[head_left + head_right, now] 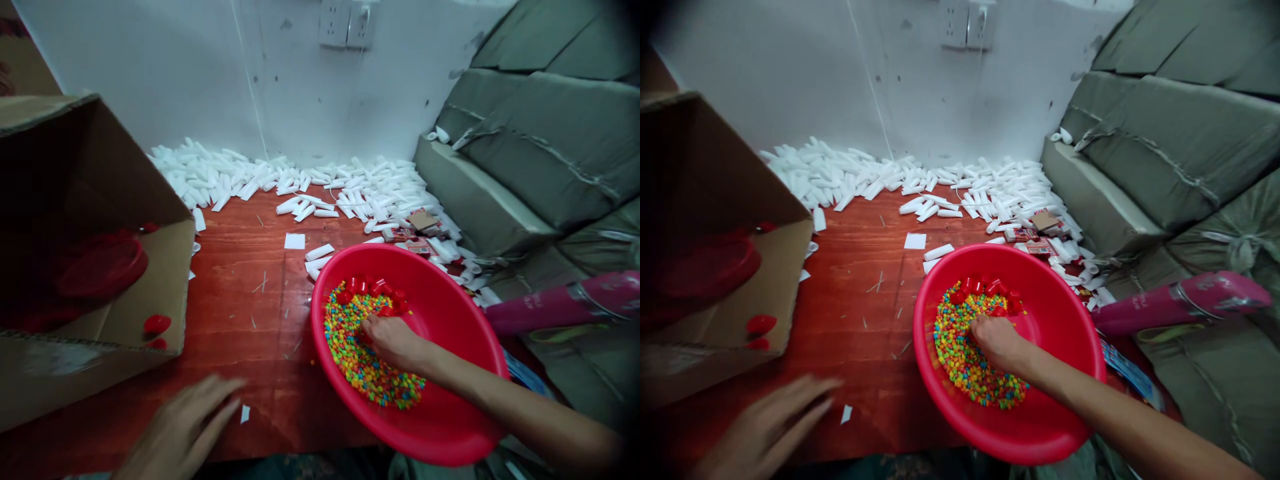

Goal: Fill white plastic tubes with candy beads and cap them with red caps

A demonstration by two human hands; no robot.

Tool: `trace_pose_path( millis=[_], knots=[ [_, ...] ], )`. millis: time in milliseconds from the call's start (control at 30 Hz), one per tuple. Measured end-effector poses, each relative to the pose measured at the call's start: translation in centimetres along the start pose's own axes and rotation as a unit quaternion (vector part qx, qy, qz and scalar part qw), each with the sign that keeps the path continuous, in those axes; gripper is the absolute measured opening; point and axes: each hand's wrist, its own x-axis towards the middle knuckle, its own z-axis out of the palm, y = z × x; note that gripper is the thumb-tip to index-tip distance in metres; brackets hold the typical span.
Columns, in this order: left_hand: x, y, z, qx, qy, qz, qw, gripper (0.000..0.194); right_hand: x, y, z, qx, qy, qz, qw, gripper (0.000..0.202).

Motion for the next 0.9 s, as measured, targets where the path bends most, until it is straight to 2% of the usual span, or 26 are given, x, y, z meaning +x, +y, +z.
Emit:
trace_pose_path(
  millis=[67, 100, 200, 267, 333, 400, 467, 533, 600, 700, 767, 833, 900],
  knots=[
    [7.8, 1.8, 0.7, 0.038, -0.010, 0.050, 0.998, 0.029, 0.3, -0.6, 0.1, 0.028, -0.003, -0.027, 0.999, 0.024],
    [11.8, 2.8, 1.2, 0.056, -0.021, 0.055, 0.997, 0.030, 0.4, -0.9, 0.1, 0.053, -0.006, -0.036, 0.998, 0.023],
    [22.5, 5.3, 3.3, 0.096, -0.027, 0.008, 0.995, 0.031, 0.4, -1.2, 0.2, 0.168, -0.014, -0.043, 0.985, 0.019],
    [27.2, 6.0, 4.9, 0.101, -0.038, -0.010, 0.994, 0.035, 0.1, -0.7, 0.3, 0.261, -0.008, -0.018, 0.965, 0.019],
    [29.8, 6.2, 6.4, 0.099, -0.070, -0.027, 0.992, 0.038, -0.5, 0.0, 0.5, 0.346, 0.001, 0.023, 0.938, 0.024],
    [30.7, 6.1, 7.5, 0.092, -0.108, -0.051, 0.989, 0.034, -1.3, 0.6, 0.5, 0.426, -0.001, 0.052, 0.903, 0.028],
    [30.6, 5.8, 8.0, 0.079, -0.135, -0.079, 0.984, 0.030, -2.2, 0.9, 0.1, 0.513, 0.002, 0.053, 0.857, 0.028],
    [30.2, 5.4, 7.9, 0.058, -0.146, -0.111, 0.981, 0.028, -3.1, 0.9, -0.3, 0.586, 0.023, 0.039, 0.809, 0.027],
    [29.7, 4.8, 7.2, 0.025, -0.134, -0.145, 0.980, 0.027, -3.8, 0.6, -0.7, 0.629, 0.049, 0.033, 0.775, 0.027],
    [28.4, 4.0, 4.8, -0.053, -0.084, -0.184, 0.978, 0.022, -4.6, 0.3, -1.0, 0.651, 0.074, 0.044, 0.754, 0.030],
    [27.0, 4.3, 2.8, -0.135, -0.054, -0.187, 0.972, 0.022, -4.8, 0.1, -1.0, 0.648, 0.096, 0.046, 0.754, 0.031],
    [24.9, 5.6, 0.9, -0.218, -0.032, -0.172, 0.960, 0.030, -4.8, -0.1, -1.0, 0.642, 0.129, 0.044, 0.755, 0.029],
    [22.5, 8.0, -0.4, -0.323, -0.023, -0.148, 0.934, 0.036, -4.7, -0.4, -1.3, 0.637, 0.161, 0.041, 0.753, 0.029]
  ],
)
